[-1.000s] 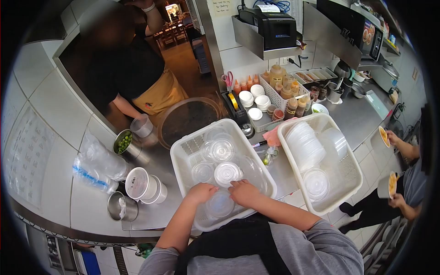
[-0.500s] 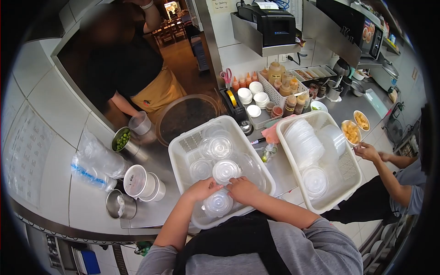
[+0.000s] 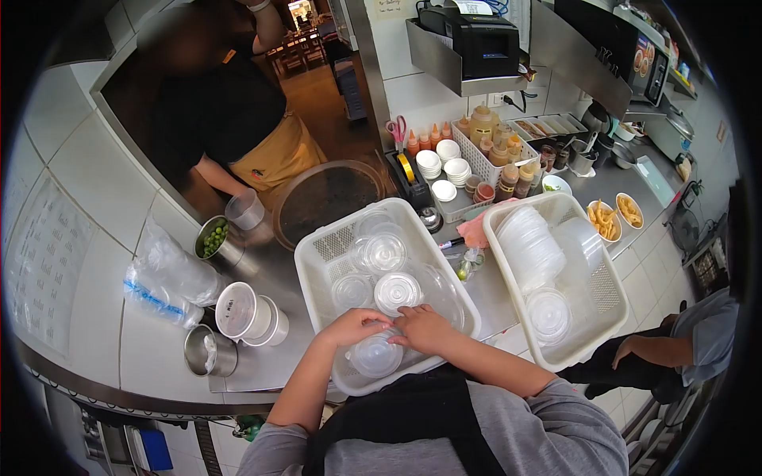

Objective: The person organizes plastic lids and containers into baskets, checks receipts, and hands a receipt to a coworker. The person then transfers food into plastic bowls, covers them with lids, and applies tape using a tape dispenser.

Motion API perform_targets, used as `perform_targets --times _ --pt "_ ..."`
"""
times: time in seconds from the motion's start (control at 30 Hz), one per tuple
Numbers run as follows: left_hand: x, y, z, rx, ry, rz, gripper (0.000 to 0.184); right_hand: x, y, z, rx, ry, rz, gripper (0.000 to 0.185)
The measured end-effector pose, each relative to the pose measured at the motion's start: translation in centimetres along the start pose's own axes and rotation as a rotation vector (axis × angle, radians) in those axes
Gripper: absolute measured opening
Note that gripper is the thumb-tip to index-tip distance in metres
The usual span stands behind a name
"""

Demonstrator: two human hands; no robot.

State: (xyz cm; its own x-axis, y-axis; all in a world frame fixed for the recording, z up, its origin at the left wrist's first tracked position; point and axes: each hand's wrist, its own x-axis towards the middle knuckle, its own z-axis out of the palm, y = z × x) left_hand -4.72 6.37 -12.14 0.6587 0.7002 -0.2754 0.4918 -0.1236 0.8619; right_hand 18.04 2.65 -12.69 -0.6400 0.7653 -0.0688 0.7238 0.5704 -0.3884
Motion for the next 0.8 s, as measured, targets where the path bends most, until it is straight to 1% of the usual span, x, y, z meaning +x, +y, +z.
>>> perform_targets --times 0.03,0.1,0.2,0.27,0.3,0.37,0.43,0.5,0.53,0.6,0.63,0.67,0.7,0.8 --pt "0.0 0.1 -0.1 -0.028 0.002 -0.018 0.027 0.0 0.0 0.1 0.0 0.0 0.0 0.058" --pt "0.0 0.1 -0.2 -0.057 0.004 -0.037 0.026 0.1 0.1 0.2 -0.017 0.006 -0.006 0.067" --pt "0.1 0.0 -0.2 -0.128 0.027 -0.006 0.027 0.0 -0.1 -0.1 -0.023 -0.017 0.012 0.069" --pt "0.1 0.4 0.0 -0.223 0.025 0.008 0.031 0.1 -0.1 -0.1 -0.027 -0.027 0.007 0.07" --pt "0.1 0.5 0.0 -0.224 0.026 0.01 0.031 0.1 -0.1 -0.1 -0.029 -0.04 0.002 0.071" --pt "0.0 0.6 0.1 -0.24 0.009 0.018 0.038 0.1 -0.1 -0.3 -0.04 -0.051 -0.001 0.072" --pt "0.1 0.2 0.1 -0.243 -0.001 0.013 0.04 0.1 -0.1 -0.2 -0.053 -0.062 -0.005 0.073" --pt "0.2 -0.3 0.1 -0.243 -0.012 0.007 0.042 0.1 0.0 0.0 -0.043 -0.011 -0.01 0.077" --pt "0.3 -0.5 0.0 -0.185 -0.006 0.007 0.045 0.2 0.0 -0.2 -0.045 -0.009 -0.012 0.077" --pt "0.1 -0.1 0.0 -0.132 -0.002 0.005 0.048 0.0 -0.2 -0.4 0.003 0.017 -0.016 0.087" --pt "-0.2 0.8 -0.2 -0.104 0.002 -0.04 0.051 0.0 -0.3 -0.4 0.003 0.016 -0.015 0.087" --pt "-0.3 1.4 -0.3 -0.077 0.005 -0.085 0.054 -0.1 -0.3 -0.5 -0.014 0.018 -0.013 0.091" --pt "-0.2 1.3 -0.3 -0.078 0.004 -0.085 0.054 -0.1 -0.3 -0.5 -0.03 0.019 -0.011 0.097" --pt "-0.2 0.2 -0.1 -0.088 0.016 -0.097 0.056 0.0 -0.4 -0.5 -0.066 0.008 0.024 0.101"
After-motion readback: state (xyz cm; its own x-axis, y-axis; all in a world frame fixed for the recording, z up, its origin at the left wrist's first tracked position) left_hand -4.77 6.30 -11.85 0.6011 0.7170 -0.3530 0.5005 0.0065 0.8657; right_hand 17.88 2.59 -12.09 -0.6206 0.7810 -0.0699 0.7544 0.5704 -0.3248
